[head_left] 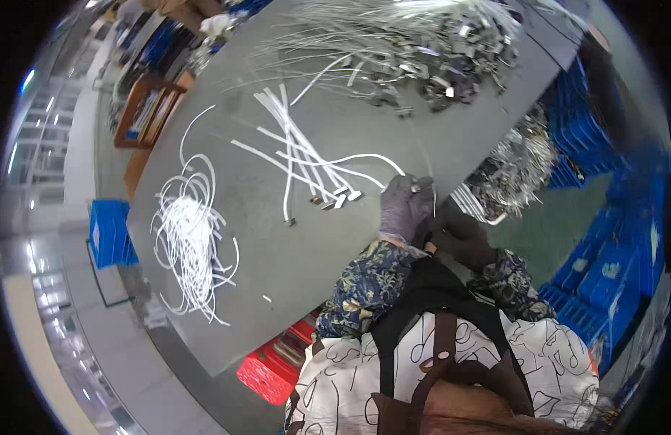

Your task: Organizing and sorting bundles of white electronic wires on a production workbench.

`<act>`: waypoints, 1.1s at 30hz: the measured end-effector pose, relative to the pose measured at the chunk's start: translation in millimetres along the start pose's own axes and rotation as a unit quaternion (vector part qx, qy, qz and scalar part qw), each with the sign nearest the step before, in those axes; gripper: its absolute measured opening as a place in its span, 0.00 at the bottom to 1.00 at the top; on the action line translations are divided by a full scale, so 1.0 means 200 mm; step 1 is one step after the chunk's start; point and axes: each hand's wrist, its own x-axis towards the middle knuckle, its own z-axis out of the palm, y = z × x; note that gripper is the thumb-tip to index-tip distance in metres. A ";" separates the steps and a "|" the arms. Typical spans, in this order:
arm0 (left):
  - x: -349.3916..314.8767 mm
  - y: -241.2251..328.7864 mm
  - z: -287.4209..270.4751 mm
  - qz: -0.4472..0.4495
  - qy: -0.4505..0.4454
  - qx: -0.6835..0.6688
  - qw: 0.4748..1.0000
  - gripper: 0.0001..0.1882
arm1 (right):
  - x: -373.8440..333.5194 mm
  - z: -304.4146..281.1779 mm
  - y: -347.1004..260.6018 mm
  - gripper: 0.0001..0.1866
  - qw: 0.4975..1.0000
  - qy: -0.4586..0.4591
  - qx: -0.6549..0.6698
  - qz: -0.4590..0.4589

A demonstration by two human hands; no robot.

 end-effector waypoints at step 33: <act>0.09 0.46 0.29 0.255 -0.001 0.215 0.943 0.12 | -1.17 -0.36 0.66 0.12 0.903 0.106 -0.202 0.363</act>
